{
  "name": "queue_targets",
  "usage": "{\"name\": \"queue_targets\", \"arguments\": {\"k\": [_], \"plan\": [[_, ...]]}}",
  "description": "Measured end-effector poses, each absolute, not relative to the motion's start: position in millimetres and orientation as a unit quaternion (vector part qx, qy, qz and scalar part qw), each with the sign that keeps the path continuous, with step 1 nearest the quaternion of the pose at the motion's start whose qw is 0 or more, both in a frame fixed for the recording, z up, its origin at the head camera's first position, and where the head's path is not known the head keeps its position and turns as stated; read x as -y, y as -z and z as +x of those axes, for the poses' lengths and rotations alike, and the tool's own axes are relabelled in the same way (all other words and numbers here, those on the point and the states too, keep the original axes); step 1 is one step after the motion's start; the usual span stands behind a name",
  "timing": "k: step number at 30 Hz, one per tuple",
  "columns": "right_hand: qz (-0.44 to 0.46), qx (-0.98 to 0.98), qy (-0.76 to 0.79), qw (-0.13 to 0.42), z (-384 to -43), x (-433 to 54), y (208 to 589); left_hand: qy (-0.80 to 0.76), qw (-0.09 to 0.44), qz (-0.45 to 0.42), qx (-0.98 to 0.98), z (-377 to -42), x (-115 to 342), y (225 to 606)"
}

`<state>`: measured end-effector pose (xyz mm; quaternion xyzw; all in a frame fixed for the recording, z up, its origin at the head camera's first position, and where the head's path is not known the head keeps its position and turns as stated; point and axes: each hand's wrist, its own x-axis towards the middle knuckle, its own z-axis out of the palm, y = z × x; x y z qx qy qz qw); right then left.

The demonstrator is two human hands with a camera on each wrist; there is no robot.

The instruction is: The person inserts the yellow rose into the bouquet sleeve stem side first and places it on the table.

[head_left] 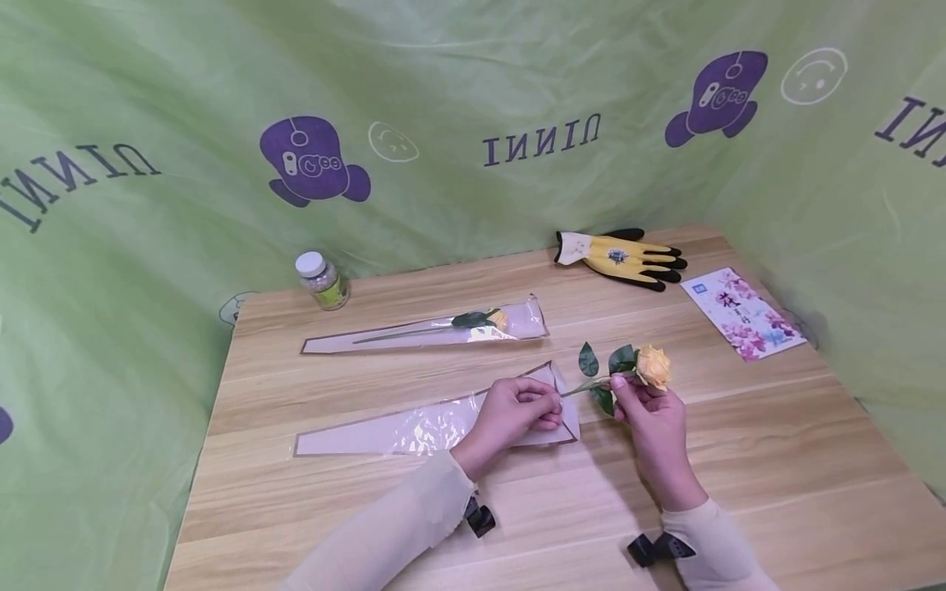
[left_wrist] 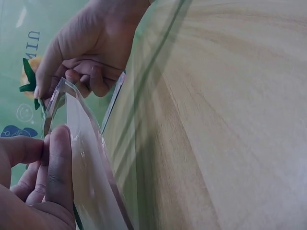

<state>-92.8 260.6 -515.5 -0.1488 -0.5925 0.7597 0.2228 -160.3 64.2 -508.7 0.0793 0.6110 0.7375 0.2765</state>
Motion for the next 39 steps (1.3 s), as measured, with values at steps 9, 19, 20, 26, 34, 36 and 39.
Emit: {"name": "queue_targets", "arguments": {"k": [9, 19, 20, 26, 34, 36, 39], "plan": [[-0.108, 0.564, -0.796, 0.193, -91.2, -264.0, 518.2, -0.731, 0.277, 0.091, -0.617, -161.0, -61.4, 504.4], [-0.08, 0.621, -0.77, 0.118, -87.5, -263.7, 519.7, -0.723, 0.253, 0.114, -0.632, -160.3, -62.2, 499.3], [-0.078, 0.628, -0.766, 0.116, -87.5, -263.9, 520.6, -0.722, 0.25, 0.118, -0.634, -160.0, -62.3, 498.8], [-0.065, 0.638, -0.757, 0.122, -87.8, -264.9, 522.0, -0.723, 0.242, 0.13, -0.633, -159.5, -62.0, 498.4], [-0.077, 0.658, -0.738, 0.126, -87.7, -262.9, 522.0, -0.726, 0.232, 0.138, -0.632, -160.1, -60.8, 502.1], [-0.088, 0.646, -0.747, 0.132, -87.9, -262.9, 521.3, -0.727, 0.229, 0.138, -0.633, -160.5, -60.4, 502.7], [-0.105, 0.619, -0.765, 0.146, -88.5, -263.1, 519.2, -0.728, 0.226, 0.132, -0.634, -161.5, -59.4, 503.5]]}}
